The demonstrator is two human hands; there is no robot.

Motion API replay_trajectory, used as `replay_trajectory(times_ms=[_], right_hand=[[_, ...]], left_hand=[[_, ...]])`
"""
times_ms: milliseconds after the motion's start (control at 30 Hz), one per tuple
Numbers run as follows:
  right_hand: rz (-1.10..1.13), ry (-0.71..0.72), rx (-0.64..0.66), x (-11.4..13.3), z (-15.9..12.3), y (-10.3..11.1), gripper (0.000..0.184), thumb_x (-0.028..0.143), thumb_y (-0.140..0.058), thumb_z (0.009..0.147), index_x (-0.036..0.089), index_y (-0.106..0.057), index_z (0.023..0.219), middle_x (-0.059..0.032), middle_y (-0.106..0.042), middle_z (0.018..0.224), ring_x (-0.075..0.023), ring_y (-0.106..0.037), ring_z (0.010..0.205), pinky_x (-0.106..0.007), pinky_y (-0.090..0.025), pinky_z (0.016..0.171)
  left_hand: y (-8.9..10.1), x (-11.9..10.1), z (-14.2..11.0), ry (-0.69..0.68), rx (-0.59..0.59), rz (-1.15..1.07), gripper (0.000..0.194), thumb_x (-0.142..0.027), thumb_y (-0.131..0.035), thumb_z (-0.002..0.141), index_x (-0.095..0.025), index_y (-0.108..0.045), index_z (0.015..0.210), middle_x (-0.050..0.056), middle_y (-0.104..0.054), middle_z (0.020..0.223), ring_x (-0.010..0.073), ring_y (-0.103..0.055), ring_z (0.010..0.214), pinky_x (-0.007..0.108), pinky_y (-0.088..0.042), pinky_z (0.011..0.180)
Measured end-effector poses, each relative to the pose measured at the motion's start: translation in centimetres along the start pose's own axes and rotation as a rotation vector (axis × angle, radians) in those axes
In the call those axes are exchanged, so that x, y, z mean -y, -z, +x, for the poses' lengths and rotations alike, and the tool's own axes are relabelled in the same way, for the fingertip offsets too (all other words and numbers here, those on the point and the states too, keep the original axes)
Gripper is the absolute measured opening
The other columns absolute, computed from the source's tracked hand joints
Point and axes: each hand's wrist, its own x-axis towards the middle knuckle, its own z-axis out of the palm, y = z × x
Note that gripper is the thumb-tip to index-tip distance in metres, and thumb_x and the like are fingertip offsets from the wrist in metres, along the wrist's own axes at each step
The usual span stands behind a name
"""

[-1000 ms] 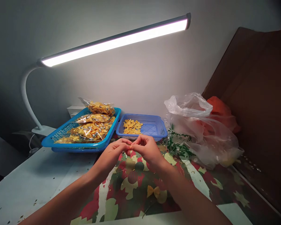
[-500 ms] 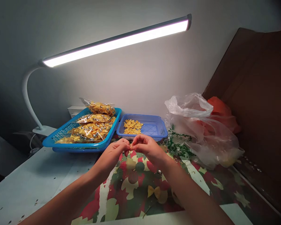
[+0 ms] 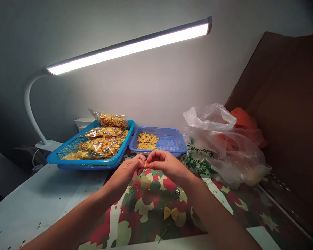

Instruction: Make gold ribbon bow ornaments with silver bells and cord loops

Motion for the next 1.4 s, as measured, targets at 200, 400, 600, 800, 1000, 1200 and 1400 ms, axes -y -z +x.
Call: replay_trajectory(times_ms=[200,400,600,800,1000,1200,1400], right_hand=[[-0.283,0.166,-0.139,0.2,-0.5,-0.4,0.011,0.023,-0.071,0.068,0.018,-0.061,0.07,0.0021,-0.062,0.071,-0.0124,-0.056,0.068,-0.029,-0.044,0.069],[-0.603,0.393,-0.242,0.6,-1.3,-1.2,0.006,0.014,-0.061,0.075,0.02,-0.062,0.073,0.0005,-0.066,0.077,-0.0156,-0.06,0.076,-0.031,-0.046,0.074],[-0.897,0.507,-0.318,0.4,-1.8,-1.7,0.013,0.007,-0.058,0.076,0.02,-0.061,0.076,-0.0001,-0.066,0.078,-0.0178,-0.059,0.081,-0.035,-0.042,0.078],[-0.979,0.531,-0.307,0.3,-2.0,-1.7,0.015,0.005,-0.057,0.076,0.02,-0.059,0.076,0.0005,-0.066,0.077,-0.0183,-0.057,0.082,-0.036,-0.038,0.08],[-0.974,0.536,-0.299,0.3,-1.9,-1.8,0.015,0.006,-0.058,0.077,0.021,-0.059,0.075,0.0004,-0.067,0.077,-0.0188,-0.056,0.082,-0.035,-0.037,0.079],[-0.973,0.537,-0.29,0.2,-1.9,-1.9,0.016,0.005,-0.058,0.076,0.021,-0.059,0.075,0.001,-0.068,0.078,-0.0185,-0.057,0.083,-0.035,-0.038,0.081],[-0.912,0.498,-0.287,0.0,-1.7,-1.8,0.016,0.005,-0.059,0.075,0.021,-0.062,0.073,0.0007,-0.068,0.077,-0.018,-0.059,0.081,-0.034,-0.04,0.079]], left_hand=[[-0.2,-0.3,0.1,0.042,0.013,-0.071,0.015,-0.033,-0.054,0.069,-0.021,-0.049,0.063,-0.002,-0.045,0.07,0.0167,-0.041,0.067,0.029,-0.042,0.062],[-0.1,0.0,0.2,0.049,-0.02,-0.046,0.014,-0.034,-0.054,0.068,-0.02,-0.052,0.065,-0.003,-0.043,0.063,0.017,-0.041,0.063,0.031,-0.041,0.064],[0.1,0.0,0.0,0.04,-0.04,0.017,0.017,-0.033,-0.055,0.07,-0.02,-0.052,0.06,-0.001,-0.049,0.066,0.0182,-0.043,0.068,0.03,-0.04,0.066],[0.3,-0.3,0.0,0.021,-0.009,0.034,0.022,-0.032,-0.055,0.069,-0.019,-0.05,0.052,0.001,-0.052,0.069,0.0201,-0.045,0.077,0.031,-0.039,0.074],[0.5,-0.1,0.1,0.028,0.015,0.018,0.017,-0.029,-0.053,0.069,-0.02,-0.051,0.054,0.0,-0.05,0.067,0.0196,-0.043,0.074,0.032,-0.038,0.072],[0.4,-0.4,0.0,0.029,0.042,-0.008,0.023,-0.028,-0.053,0.066,-0.02,-0.045,0.047,0.0,-0.048,0.068,0.0175,-0.041,0.07,0.03,-0.036,0.067],[0.0,-0.7,-0.1,0.067,0.079,-0.086,0.02,-0.03,-0.055,0.065,-0.02,-0.045,0.052,-0.002,-0.044,0.065,0.0162,-0.039,0.066,0.029,-0.036,0.064]])
